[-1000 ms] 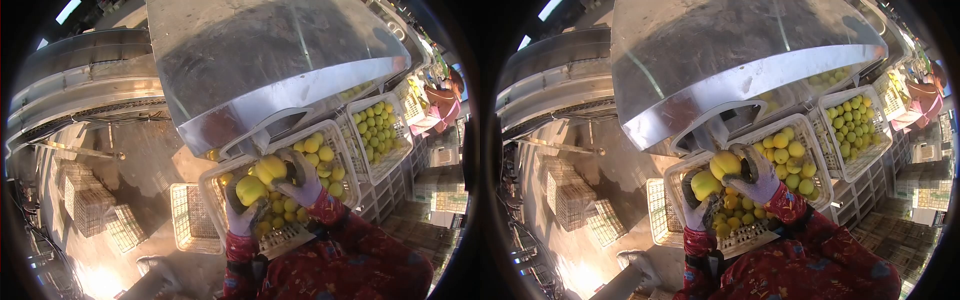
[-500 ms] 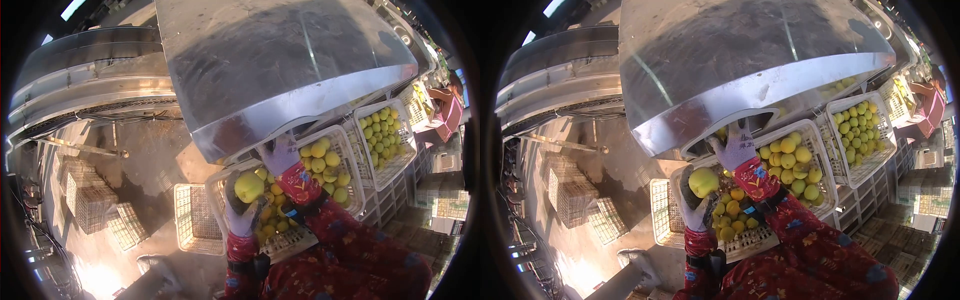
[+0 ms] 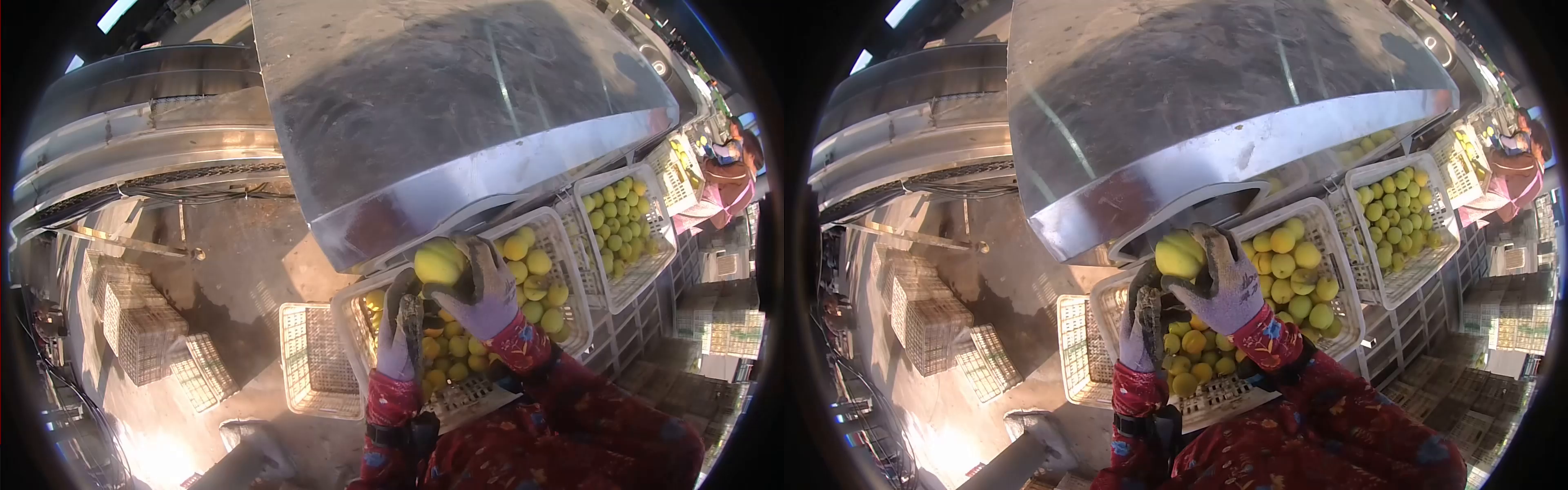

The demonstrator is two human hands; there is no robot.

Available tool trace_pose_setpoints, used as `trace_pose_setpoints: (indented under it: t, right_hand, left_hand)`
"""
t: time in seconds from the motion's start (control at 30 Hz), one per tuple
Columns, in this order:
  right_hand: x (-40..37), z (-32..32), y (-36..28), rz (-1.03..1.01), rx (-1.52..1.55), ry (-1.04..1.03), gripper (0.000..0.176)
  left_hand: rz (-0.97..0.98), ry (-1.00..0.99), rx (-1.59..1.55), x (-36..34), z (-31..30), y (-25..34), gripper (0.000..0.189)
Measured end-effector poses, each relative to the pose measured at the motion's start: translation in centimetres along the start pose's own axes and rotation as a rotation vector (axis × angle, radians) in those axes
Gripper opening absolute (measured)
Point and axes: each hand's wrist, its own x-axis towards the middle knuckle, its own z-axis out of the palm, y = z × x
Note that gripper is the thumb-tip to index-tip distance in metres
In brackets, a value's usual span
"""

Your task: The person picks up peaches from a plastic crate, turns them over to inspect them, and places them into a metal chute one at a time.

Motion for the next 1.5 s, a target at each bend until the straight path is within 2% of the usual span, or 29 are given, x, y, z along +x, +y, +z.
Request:
trace_pose_setpoints:
  t: [0.1, 0.13, 0.17, 0.23, 0.3, 0.33, 0.4, 0.43, 0.47, 0.53, 0.6, 0.63, 0.67, 0.7, 0.77, 0.8, 0.87, 0.97, 1.0, 1.07, 1.1, 1.2, 1.27, 1.3, 1.43, 1.5]
  right_hand:
    - [3.7, 4.2, 2.8, 0.101, -0.178, 0.005, 0.067]
    - [4.7, 4.4, 3.2, 0.029, -0.197, 0.031, 0.065]
    - [5.6, 4.2, 3.3, -0.044, -0.219, 0.052, 0.063]
    - [4.9, 2.4, 2.6, -0.039, -0.053, 0.047, 0.057]
    - [4.7, -0.4, 1.1, 0.102, 0.322, 0.056, 0.048]
    - [3.3, -1.5, 0.8, 0.146, 0.3, 0.031, 0.038]
    - [-1.2, -0.6, 6.0, -0.002, 0.066, -0.173, 0.036]
    - [-4.0, 0.6, 8.9, 0.022, -0.104, -0.392, 0.037]
    - [-6.4, 2.1, 11.4, 0.048, -0.273, -0.605, 0.038]
    - [-9.3, 5.8, 14.4, -0.009, -0.548, -1.017, 0.035]
    - [-13.5, 11.7, 19.8, -0.064, -0.526, -1.051, 0.036]
    - [-15.3, 13.8, 22.5, -0.096, -0.515, -1.067, 0.036]
    - [-14.9, 14.4, 23.2, -0.085, -0.475, -1.117, 0.036]
    - [-14.2, 14.8, 23.7, -0.069, -0.434, -1.167, 0.037]
    - [-14.2, 14.2, 23.3, 0.052, -0.397, -1.213, 0.039]
    - [-13.4, 13.5, 23.1, 0.145, -0.411, -1.184, 0.04]
    - [-12.7, 11.2, 21.9, -0.114, -0.588, -1.104, 0.049]
    - [-10.4, 4.7, 17.3, 0.23, -0.079, -0.572, 0.061]
    - [-9.7, 3.2, 16.1, 0.26, 0.148, -0.489, 0.072]
    - [-8.1, 0.3, 11.7, 0.337, 0.314, -0.397, 0.072]
    - [-7.3, -0.8, 9.7, 0.371, 0.4, -0.353, 0.072]
    - [-5.0, -2.1, 5.5, 0.12, 0.092, -0.227, 0.073]
    - [-3.7, -1.3, 4.0, 0.157, 0.17, -0.098, 0.073]
    - [-3.4, -0.6, 3.5, 0.187, 0.21, -0.037, 0.073]
    - [0.5, 3.0, 3.6, 0.106, 0.021, 0.114, 0.074]
    - [3.3, 5.8, 3.5, 0.039, -0.253, 0.162, 0.07]
  left_hand:
    - [-0.104, 0.066, 0.11, -0.5, -3.7, -3.1, 0.042]
    - [-0.075, 0.214, 0.229, -0.7, -5.4, -5.6, 0.042]
    - [-0.138, 0.234, 0.507, -0.3, -6.6, -6.9, 0.044]
    - [-0.29, 0.251, 1.05, -0.2, -8.7, -9.6, 0.049]
    - [-0.332, 0.162, 1.379, 0.9, -10.3, -14.5, 0.054]
    - [-0.341, 0.114, 1.54, 1.6, -10.7, -16.7, 0.057]
    - [-0.453, -0.057, 1.768, 2.9, -10.6, -20.6, 0.07]
    - [-0.512, -0.144, 1.878, 3.5, -10.3, -21.9, 0.077]
    - [-0.564, -0.19, 1.831, 4.2, -9.4, -21.5, 0.083]
    - [-0.692, -0.43, 1.859, 6.2, -9.8, -23.9, 0.077]
    - [-0.729, -0.503, 2.032, 6.9, -10.7, -28.5, 0.07]
    - [-0.699, -0.448, 2.193, 6.4, -10.5, -31.3, 0.068]
    - [-0.693, -0.397, 2.225, 6.4, -10.7, -32.3, 0.065]
    - [-0.687, -0.345, 2.255, 6.4, -10.0, -31.3, 0.063]
    - [-0.737, -0.262, 2.045, 5.5, -9.0, -29.6, 0.06]
    - [-0.657, -0.296, 2.014, 5.1, -8.9, -28.5, 0.059]
    - [-0.51, -0.361, 1.946, 2.5, -10.2, -28.1, 0.057]
    - [-0.551, -0.265, 1.838, 1.3, -8.1, -21.8, 0.057]
    - [-0.418, -0.203, 1.847, 1.1, -9.1, -24.1, 0.058]
    - [-0.155, -0.094, 1.844, 0.7, -12.3, -31.5, 0.061]
    - [-0.164, -0.112, 1.862, 1.3, -12.3, -32.0, 0.061]
    - [-0.39, -0.208, 1.905, 2.8, -10.3, -28.3, 0.062]
    - [-0.472, -0.229, 1.895, 3.0, -9.8, -26.7, 0.063]
    - [-0.486, -0.231, 1.897, 3.1, -9.8, -26.7, 0.063]
    - [-0.517, -0.222, 1.885, 2.9, -10.8, -27.7, 0.065]
    - [-0.521, -0.2, 1.852, 2.1, -11.6, -28.1, 0.066]
